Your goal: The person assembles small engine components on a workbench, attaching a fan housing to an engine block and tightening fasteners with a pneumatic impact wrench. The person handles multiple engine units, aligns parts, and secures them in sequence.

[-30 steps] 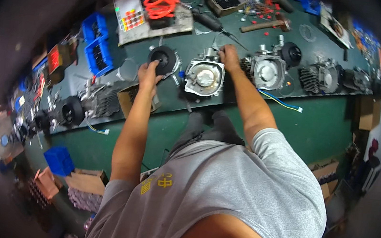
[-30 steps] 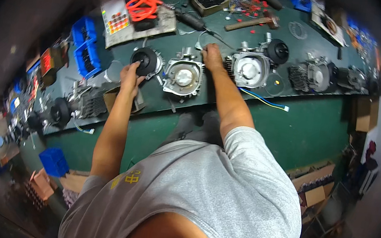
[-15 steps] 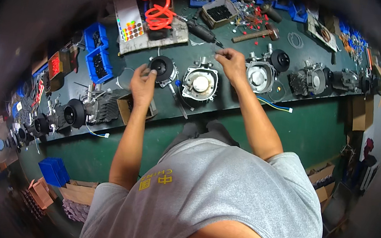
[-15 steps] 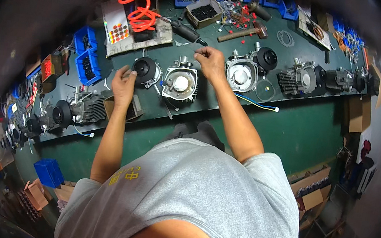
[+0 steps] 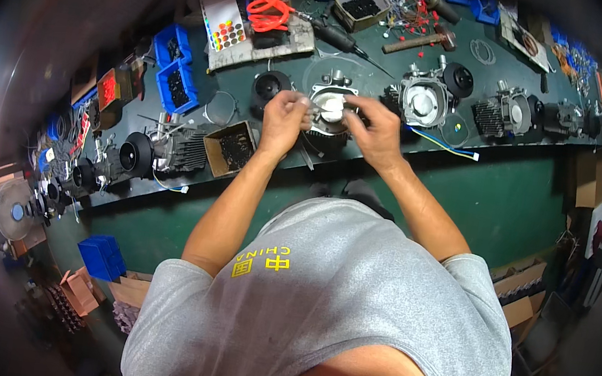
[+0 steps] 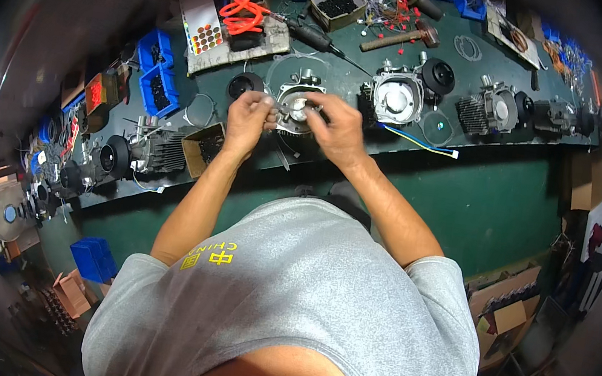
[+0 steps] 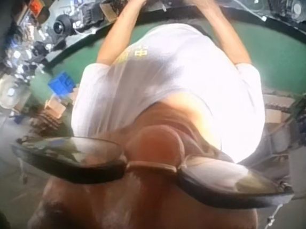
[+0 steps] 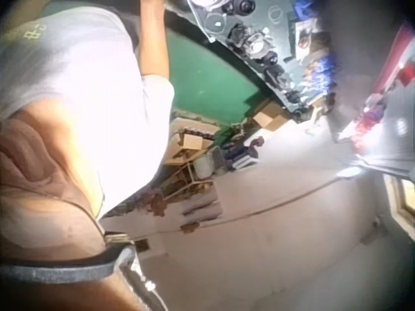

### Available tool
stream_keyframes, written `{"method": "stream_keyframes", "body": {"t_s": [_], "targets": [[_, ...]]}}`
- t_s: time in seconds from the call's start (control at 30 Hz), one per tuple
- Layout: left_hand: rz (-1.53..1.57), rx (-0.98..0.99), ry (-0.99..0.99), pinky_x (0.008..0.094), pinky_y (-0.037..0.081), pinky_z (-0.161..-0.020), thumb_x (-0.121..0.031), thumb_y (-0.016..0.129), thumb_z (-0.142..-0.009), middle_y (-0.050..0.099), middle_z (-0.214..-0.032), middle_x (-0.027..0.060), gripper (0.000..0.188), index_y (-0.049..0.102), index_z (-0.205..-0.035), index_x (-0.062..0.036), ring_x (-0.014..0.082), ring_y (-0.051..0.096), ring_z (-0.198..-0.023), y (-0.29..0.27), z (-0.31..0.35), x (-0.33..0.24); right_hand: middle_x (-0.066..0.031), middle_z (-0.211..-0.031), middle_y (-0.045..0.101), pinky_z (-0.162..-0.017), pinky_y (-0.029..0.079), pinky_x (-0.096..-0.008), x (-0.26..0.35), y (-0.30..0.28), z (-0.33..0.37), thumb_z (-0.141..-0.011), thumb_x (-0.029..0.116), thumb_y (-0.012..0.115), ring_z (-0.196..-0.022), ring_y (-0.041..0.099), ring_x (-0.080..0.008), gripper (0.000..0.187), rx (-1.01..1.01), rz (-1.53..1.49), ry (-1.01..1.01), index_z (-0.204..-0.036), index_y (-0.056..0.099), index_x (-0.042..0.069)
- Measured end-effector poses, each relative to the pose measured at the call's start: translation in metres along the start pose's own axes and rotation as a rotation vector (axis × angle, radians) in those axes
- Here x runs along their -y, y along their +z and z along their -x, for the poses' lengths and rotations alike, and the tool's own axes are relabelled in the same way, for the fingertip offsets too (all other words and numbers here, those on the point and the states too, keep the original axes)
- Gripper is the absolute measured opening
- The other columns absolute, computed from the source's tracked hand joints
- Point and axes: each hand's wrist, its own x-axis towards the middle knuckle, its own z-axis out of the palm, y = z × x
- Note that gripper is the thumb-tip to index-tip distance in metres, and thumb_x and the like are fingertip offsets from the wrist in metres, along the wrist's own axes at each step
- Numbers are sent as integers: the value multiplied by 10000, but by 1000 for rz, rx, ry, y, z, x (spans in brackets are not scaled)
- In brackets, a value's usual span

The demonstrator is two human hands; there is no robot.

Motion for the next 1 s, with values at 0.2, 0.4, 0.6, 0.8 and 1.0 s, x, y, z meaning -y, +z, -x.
{"method": "stream_keyframes", "body": {"t_s": [0.2, 0.4, 0.6, 0.8, 1.0], "targets": [[125, 4, 190, 263, 607, -714, -70, 682, -999, 712, -933, 90, 140, 633, -1083, 31, 122, 681, -770, -16, 13, 9, -40, -895, 726, -551, 472, -227, -35, -15, 40, -987, 123, 676, -678, 610, -76, 215, -114, -459, 769, -1165, 691, 2], [83, 1, 85, 270, 613, -762, -17, 713, -955, 719, -970, 88, 179, 660, -1116, 40, 128, 696, -839, -27, 17, 29, -51, -923, 735, -558, 508, -221, -39, -4, 53, -983, 118, 664, -689, 638, -82, 224, -58, -500, 832, -1151, 692, -26], [85, -11, -39, 281, 616, -745, -17, 707, -951, 717, -986, 94, 231, 637, -1159, 54, 140, 699, -864, -30, 18, 39, -48, -897, 733, -613, 533, -235, -57, 12, 77, -906, 75, 701, -741, 653, -80, 250, -37, -282, 666, -1136, 715, -24], [35, 23, -70, 262, 612, -701, -32, 718, -951, 714, -930, 70, 212, 650, -1135, 49, 122, 689, -800, -27, 9, 48, -87, -957, 733, -692, 567, -264, -48, 17, 77, -821, 35, 747, -818, 674, -114, 281, -34, -116, 523, -1091, 706, -31], [-33, 30, -92, 244, 595, -677, -53, 734, -945, 713, -919, 55, 219, 654, -1127, 39, 106, 681, -782, -22, 8, 45, -108, -918, 714, -722, 563, -319, -44, 19, 76, -788, 95, 820, -755, 673, -178, 289, -45, -7, 428, -1024, 701, -21]]}}
